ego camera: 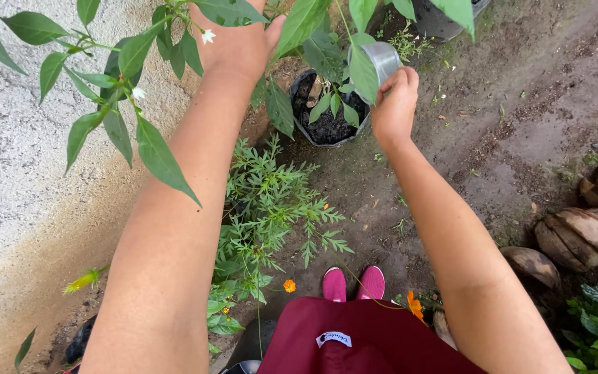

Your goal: The person is watering multiple potted plants in a garden area using a small plastic cup to scoop water from a bucket and pour it onto the soil of each plant.

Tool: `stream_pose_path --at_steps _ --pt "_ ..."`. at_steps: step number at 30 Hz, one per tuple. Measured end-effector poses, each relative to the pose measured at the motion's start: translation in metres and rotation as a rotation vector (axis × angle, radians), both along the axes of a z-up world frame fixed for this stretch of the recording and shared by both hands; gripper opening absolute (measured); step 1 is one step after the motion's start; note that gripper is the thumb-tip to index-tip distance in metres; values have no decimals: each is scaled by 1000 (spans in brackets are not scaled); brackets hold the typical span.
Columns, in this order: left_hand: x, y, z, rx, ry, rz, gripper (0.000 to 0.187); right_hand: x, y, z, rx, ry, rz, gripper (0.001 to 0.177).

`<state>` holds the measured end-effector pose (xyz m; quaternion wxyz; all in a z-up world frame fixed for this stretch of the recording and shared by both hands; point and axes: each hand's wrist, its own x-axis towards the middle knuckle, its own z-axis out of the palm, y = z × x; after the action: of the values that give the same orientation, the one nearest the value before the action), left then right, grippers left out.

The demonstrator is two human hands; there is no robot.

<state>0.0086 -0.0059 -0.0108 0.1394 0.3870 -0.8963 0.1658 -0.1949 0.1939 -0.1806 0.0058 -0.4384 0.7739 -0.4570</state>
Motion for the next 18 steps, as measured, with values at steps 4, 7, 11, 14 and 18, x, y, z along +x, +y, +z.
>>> stream_pose_path --at_steps 4,7,11,14,18 --pt "-3 1 4 134 -41 55 46 1 -9 18 -25 -16 34 27" --pt "-2 -1 -5 -38 26 3 49 8 -7 44 112 -186 44 25" --pt "-3 8 8 9 -11 8 50 13 6 65 155 18 70 37" --pt "-5 18 22 152 0 42 51 15 18 63 143 43 116 51" --pt "-2 16 12 64 -10 11 58 11 33 12 27 -39 47 28"
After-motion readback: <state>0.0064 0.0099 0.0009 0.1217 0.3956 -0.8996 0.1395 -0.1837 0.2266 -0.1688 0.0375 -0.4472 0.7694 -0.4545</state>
